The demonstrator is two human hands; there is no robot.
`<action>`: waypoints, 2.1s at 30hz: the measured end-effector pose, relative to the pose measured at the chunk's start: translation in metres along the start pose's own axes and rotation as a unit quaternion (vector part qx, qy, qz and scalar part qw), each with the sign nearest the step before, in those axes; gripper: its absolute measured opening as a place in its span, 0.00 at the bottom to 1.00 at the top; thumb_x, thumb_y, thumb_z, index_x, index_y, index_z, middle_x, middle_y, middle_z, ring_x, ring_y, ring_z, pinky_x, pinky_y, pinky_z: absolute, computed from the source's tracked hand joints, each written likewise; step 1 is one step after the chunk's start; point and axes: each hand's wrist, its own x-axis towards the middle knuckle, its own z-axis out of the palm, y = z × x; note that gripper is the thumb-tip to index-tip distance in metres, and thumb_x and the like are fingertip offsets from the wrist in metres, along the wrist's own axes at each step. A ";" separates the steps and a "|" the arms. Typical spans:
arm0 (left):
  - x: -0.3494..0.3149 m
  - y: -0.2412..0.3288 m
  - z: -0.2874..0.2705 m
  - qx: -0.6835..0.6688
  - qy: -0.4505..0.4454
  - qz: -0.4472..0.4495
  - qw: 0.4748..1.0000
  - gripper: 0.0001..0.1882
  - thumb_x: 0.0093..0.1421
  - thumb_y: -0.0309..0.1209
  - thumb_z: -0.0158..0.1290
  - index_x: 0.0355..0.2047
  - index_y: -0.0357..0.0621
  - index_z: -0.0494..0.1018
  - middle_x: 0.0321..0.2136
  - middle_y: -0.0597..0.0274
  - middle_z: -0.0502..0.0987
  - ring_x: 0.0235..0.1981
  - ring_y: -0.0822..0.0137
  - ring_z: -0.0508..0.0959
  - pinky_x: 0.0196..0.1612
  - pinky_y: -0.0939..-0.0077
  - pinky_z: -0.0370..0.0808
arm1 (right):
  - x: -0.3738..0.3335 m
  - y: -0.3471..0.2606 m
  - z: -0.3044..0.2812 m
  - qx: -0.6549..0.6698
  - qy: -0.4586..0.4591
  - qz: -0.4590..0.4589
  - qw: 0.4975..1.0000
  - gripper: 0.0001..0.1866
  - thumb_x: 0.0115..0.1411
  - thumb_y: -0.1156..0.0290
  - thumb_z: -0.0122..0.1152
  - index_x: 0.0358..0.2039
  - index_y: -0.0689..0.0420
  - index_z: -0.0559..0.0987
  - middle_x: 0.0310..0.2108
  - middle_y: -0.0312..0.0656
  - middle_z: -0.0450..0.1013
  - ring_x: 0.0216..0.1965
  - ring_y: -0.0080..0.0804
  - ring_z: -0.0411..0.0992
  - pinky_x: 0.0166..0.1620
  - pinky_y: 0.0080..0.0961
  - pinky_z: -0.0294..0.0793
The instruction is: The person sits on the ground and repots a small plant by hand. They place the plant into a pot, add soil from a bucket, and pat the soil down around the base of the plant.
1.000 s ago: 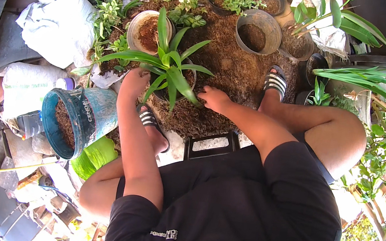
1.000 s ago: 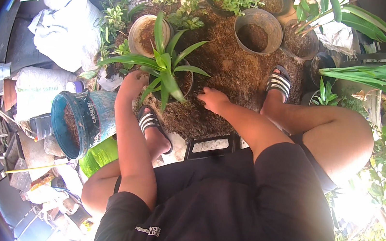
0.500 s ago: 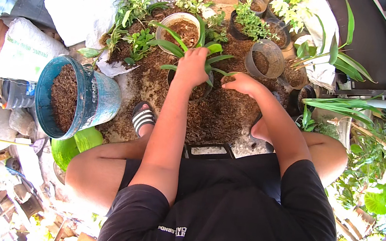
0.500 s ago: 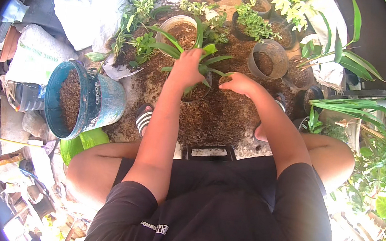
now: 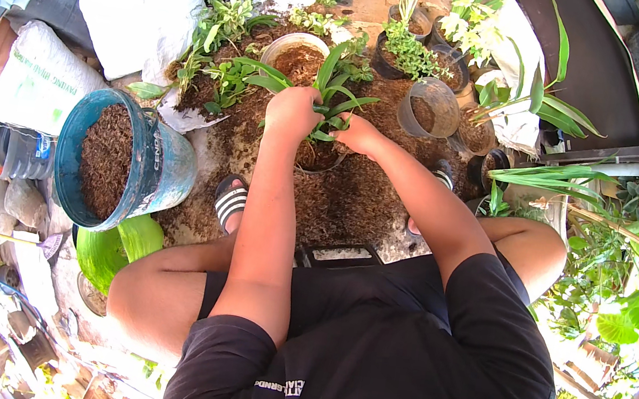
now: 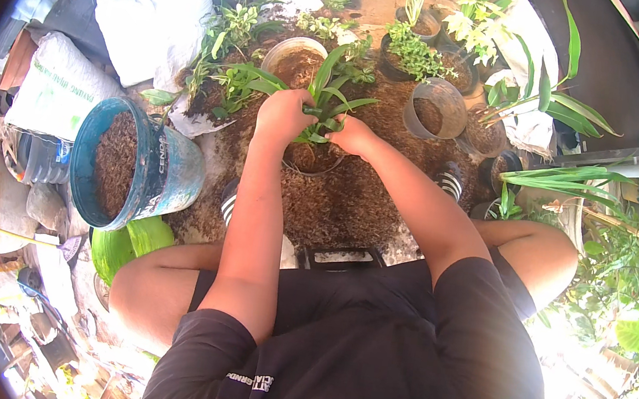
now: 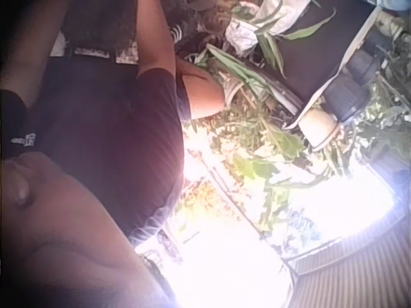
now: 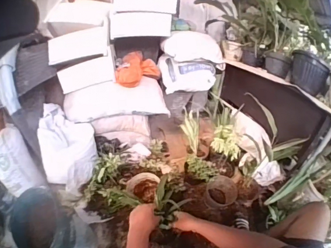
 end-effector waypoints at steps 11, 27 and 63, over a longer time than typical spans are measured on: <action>-0.049 0.019 -0.119 -0.100 0.050 -0.097 0.989 0.25 0.64 0.51 0.59 0.29 0.39 0.84 0.18 0.57 0.77 0.21 0.65 0.76 0.31 0.62 0.72 | 0.005 0.005 0.014 -0.261 0.109 -0.278 0.918 0.16 0.63 0.65 0.63 0.38 0.68 0.74 0.39 0.63 0.76 0.46 0.59 0.77 0.48 0.48 0.77; -0.107 0.160 -0.036 -0.575 -0.597 0.179 0.530 0.36 0.64 0.58 0.54 0.53 0.33 0.74 0.34 0.50 0.82 0.30 0.64 0.83 0.33 0.73 0.78 | -0.108 0.022 -0.111 -0.517 -0.143 -0.129 0.834 0.35 0.58 0.57 0.68 0.63 0.59 0.70 0.66 0.60 0.63 0.64 0.59 0.66 0.64 0.49 0.68; -0.115 0.232 0.017 -0.197 0.147 0.409 0.879 0.06 0.51 0.34 0.63 0.27 0.49 0.78 0.25 0.64 0.79 0.25 0.64 0.80 0.30 0.69 0.73 | -0.194 -0.033 -0.118 -0.662 0.150 -0.325 0.658 0.27 0.54 0.57 0.67 0.53 0.54 0.80 0.46 0.45 0.78 0.50 0.42 0.75 0.48 0.42 0.73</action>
